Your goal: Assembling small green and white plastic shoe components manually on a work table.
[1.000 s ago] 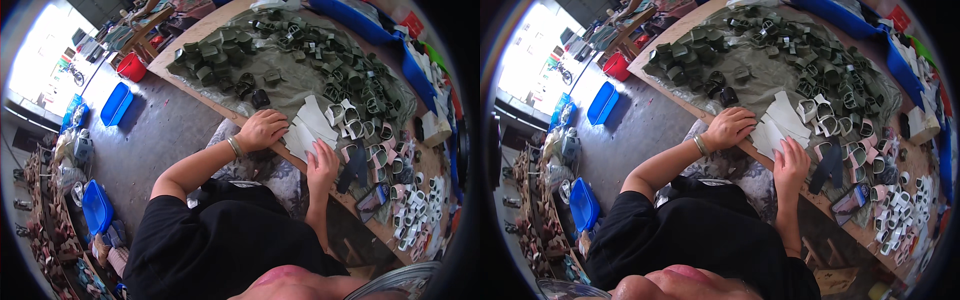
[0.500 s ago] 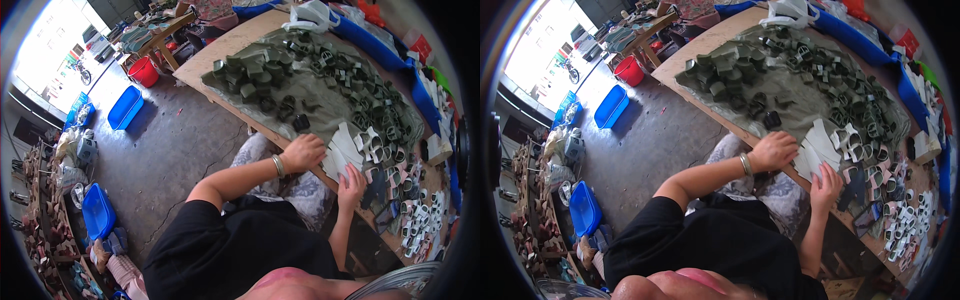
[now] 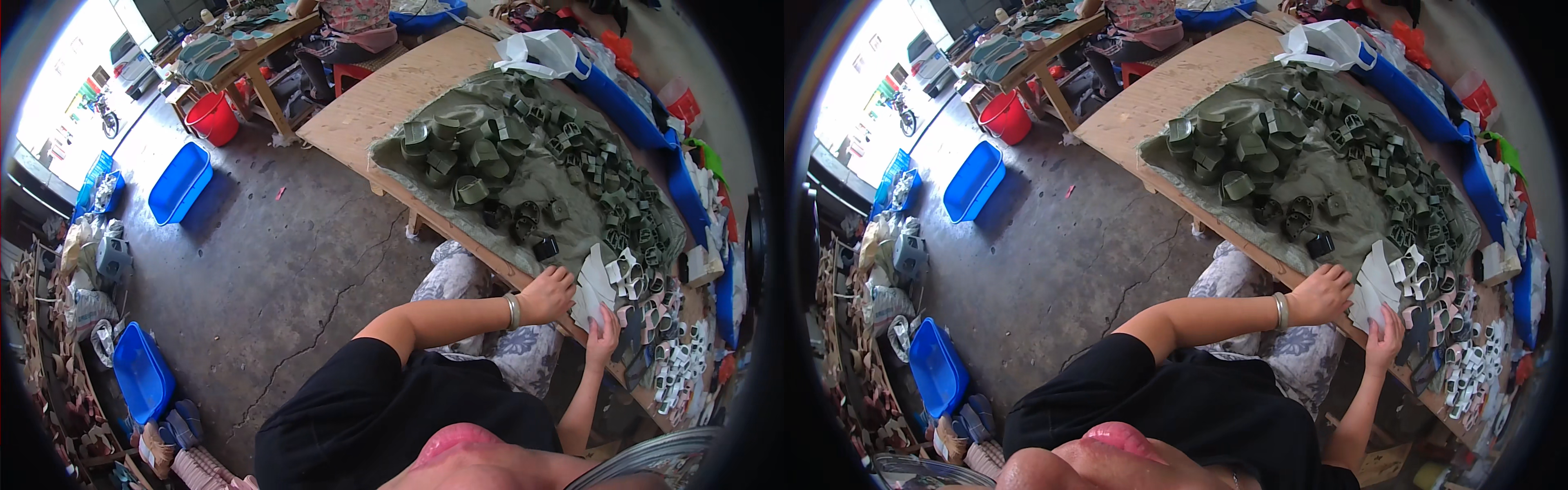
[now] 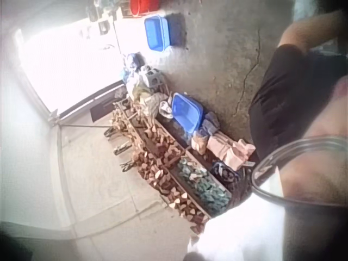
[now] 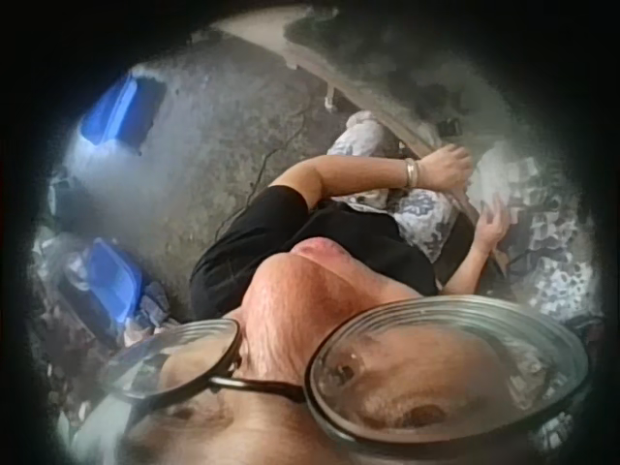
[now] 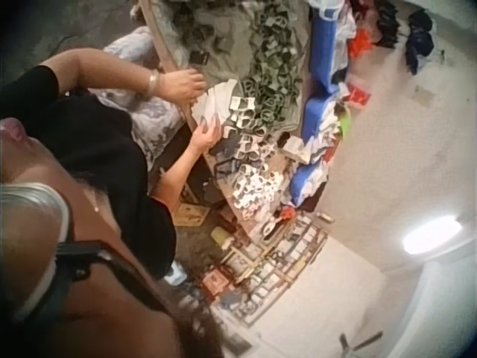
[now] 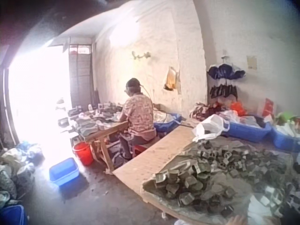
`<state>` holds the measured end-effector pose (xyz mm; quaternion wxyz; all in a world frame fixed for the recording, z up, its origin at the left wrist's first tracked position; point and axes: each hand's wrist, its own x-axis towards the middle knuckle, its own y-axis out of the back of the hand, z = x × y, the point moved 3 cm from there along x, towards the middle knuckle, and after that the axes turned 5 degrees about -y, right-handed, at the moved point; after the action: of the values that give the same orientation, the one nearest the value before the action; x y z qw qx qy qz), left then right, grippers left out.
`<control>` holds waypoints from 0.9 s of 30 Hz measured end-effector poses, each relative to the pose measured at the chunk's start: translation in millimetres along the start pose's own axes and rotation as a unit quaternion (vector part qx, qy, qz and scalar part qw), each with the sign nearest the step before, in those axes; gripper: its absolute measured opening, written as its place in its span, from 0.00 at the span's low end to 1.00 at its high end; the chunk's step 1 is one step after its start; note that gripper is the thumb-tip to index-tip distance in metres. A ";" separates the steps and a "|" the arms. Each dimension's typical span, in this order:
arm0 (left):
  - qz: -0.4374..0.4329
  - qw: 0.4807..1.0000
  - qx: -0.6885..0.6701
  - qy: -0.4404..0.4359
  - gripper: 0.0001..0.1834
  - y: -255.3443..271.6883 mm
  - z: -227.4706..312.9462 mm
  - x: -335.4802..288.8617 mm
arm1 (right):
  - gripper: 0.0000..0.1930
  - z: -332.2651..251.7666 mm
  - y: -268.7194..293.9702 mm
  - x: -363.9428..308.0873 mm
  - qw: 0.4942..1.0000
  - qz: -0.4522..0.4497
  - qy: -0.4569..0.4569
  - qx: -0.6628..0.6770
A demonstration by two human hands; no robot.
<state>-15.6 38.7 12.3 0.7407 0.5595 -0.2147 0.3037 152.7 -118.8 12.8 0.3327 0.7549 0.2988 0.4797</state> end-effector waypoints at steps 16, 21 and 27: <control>-0.001 1.000 0.001 -0.012 0.15 -8.2 -4.1 -8.9 | 0.17 -1.3 -10.4 3.8 0.996 -0.005 0.029 -0.089; -0.028 0.999 0.012 -0.019 0.14 -4.5 -4.7 -5.3 | 0.16 2.1 -10.6 1.2 0.990 0.028 0.056 -0.129; -0.008 1.000 0.000 -0.011 0.13 -5.2 -7.6 -4.5 | 0.16 -22.9 -4.9 9.7 0.988 0.069 0.057 -0.128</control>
<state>-15.5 44.0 3.6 0.7406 0.5646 -0.2186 0.2914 134.4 -103.5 21.3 0.3751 0.6962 0.2006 0.5782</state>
